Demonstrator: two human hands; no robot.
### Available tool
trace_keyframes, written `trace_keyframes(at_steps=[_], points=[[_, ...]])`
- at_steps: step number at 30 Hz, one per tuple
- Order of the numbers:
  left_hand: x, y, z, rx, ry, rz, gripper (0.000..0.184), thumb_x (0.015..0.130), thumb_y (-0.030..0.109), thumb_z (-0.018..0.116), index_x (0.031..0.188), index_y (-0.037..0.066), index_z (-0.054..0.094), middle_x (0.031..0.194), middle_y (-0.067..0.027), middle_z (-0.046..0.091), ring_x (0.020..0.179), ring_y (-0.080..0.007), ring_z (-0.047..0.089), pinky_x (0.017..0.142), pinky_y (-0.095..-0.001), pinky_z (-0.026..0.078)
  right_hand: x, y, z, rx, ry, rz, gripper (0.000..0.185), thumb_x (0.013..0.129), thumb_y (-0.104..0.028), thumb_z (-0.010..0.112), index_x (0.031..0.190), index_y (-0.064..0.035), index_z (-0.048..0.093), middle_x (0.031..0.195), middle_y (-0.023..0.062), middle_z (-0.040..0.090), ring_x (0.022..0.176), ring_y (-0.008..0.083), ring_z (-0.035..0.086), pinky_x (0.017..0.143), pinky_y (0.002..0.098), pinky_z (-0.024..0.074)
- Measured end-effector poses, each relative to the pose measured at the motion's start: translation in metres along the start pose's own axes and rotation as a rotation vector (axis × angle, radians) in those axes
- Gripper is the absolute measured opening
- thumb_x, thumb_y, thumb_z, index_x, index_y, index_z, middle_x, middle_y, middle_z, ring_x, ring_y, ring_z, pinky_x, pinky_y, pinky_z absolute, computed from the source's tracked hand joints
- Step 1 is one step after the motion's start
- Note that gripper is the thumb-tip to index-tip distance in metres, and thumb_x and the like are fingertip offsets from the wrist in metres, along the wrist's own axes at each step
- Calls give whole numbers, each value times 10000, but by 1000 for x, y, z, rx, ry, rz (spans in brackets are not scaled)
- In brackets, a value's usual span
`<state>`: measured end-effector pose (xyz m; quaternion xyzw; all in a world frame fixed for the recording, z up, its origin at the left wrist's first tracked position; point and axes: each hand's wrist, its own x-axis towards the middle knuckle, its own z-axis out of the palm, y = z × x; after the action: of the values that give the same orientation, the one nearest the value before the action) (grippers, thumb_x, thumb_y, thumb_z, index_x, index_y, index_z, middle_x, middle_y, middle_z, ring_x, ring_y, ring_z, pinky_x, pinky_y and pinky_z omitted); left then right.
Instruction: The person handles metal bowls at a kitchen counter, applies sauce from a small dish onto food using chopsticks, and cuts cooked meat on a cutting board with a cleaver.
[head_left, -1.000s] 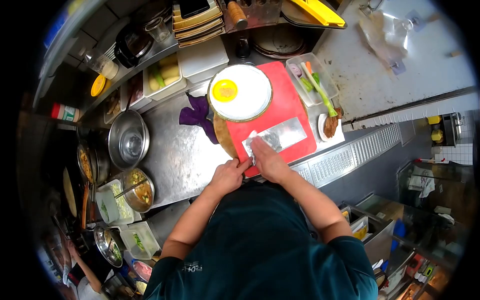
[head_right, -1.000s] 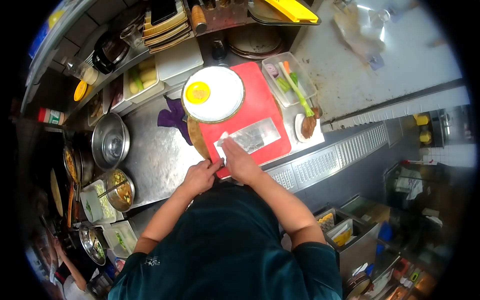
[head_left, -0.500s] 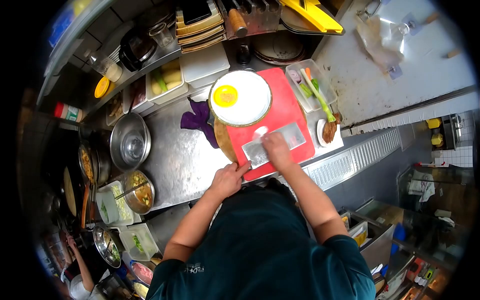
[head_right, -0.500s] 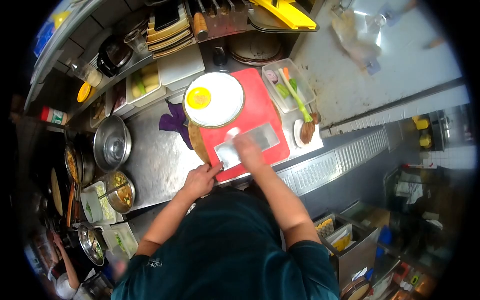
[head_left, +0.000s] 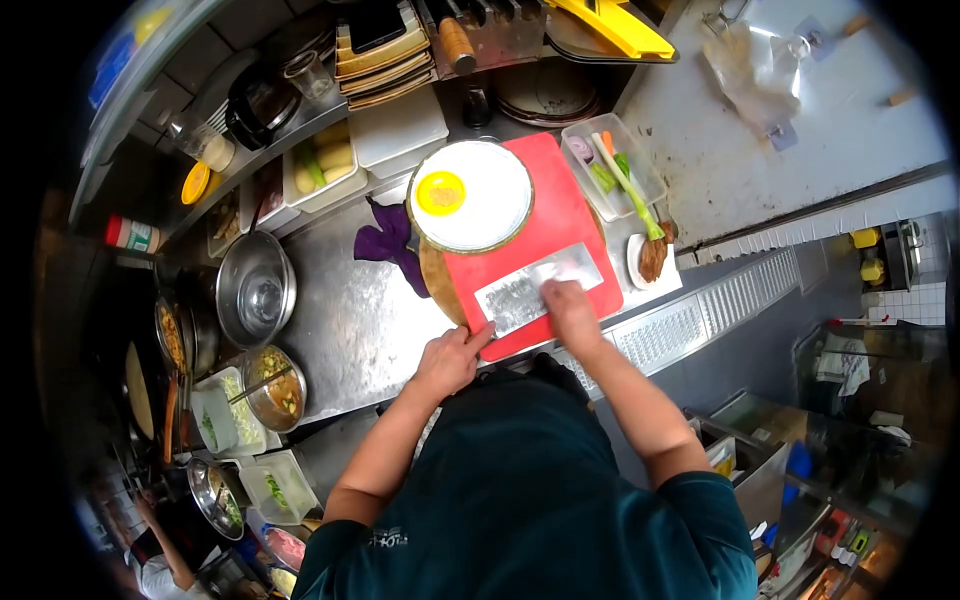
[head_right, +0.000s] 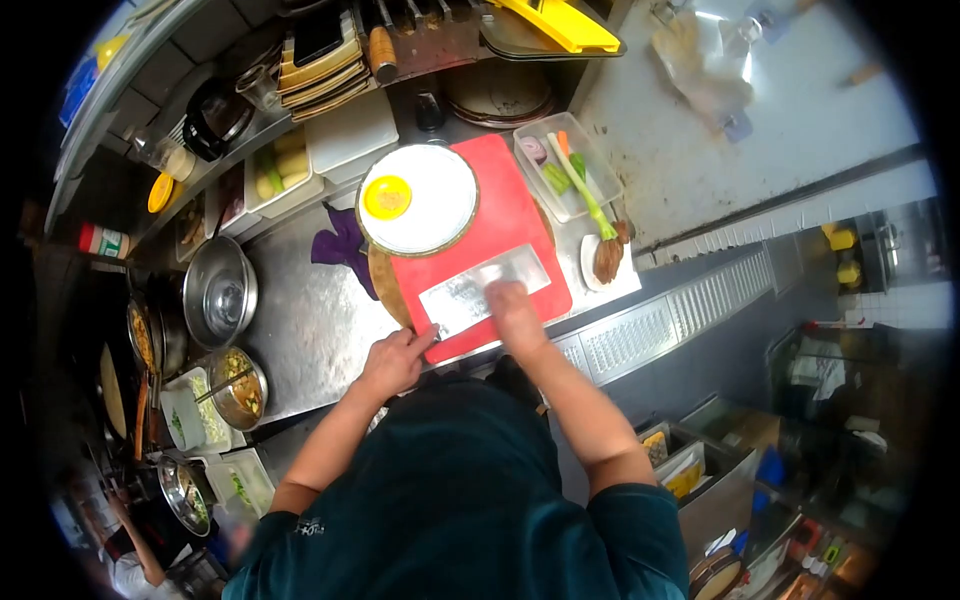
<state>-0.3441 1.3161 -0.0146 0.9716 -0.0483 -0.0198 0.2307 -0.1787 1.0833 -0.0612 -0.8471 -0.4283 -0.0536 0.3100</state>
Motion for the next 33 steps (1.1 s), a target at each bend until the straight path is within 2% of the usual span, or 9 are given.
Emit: trace_keyframes(at_steps=[8,16,19,22,25,28,29,32,33], points=[[0,0,3,-5,-4,-24,543,791,74,648,1332,98,602,898,-131,620,879,-319,669,715,-445,561,-10,-54,1,264,-163,-200,407,711,78,630,1114,46,681,1141,167,665,1024,358,617,920,415,535],[7,4,5,-23,34,-15,554,769,87,665,1319,118,600,904,-128,615,826,-334,670,716,-450,566,15,47,-37,-88,150,112,253,772,57,622,995,-1,727,1016,170,712,950,369,659,871,426,546],[9,9,-8,-75,2,-54,511,788,75,648,1297,106,617,907,-139,622,927,-337,668,725,-435,562,14,73,-51,-179,173,191,243,791,59,633,1003,-1,736,1021,171,716,957,373,658,867,437,542],[5,2,-22,-346,40,-80,506,797,46,601,1301,94,603,877,-111,639,862,-296,683,721,-414,564,19,77,-74,-282,294,267,208,829,47,644,1015,7,730,1041,177,713,966,379,658,883,443,536],[-4,-25,-9,-964,61,-137,531,762,24,554,1290,60,599,812,-109,623,661,-257,651,572,-336,532,29,62,-101,-205,345,343,197,864,21,657,1046,-5,726,1059,169,711,995,359,663,903,425,533],[-10,-68,-29,-1907,-394,-460,543,784,41,553,1327,25,557,845,-137,627,507,-171,535,436,-299,418,38,52,-112,-144,354,323,192,875,9,670,1056,-15,727,1063,167,711,1017,348,666,914,417,531],[-11,-74,-30,-1998,-381,-551,527,814,69,583,1336,12,545,835,-174,617,464,-150,487,390,-247,328,43,45,-111,-123,338,303,190,876,6,672,1057,-19,728,1065,166,711,1022,346,667,917,414,531],[-7,-89,-23,-1752,-244,-848,483,865,97,603,1337,11,547,838,-155,621,472,-139,488,395,-250,345,60,23,-101,-94,261,210,196,864,16,676,1051,-12,727,1070,168,709,1027,350,666,911,420,534],[-5,-93,-19,-1643,-249,-803,442,895,105,639,1321,8,569,850,-127,624,474,-117,478,398,-244,346,62,20,-93,-80,227,168,203,858,24,674,1051,-8,726,1068,168,707,1025,353,665,909,424,535]])
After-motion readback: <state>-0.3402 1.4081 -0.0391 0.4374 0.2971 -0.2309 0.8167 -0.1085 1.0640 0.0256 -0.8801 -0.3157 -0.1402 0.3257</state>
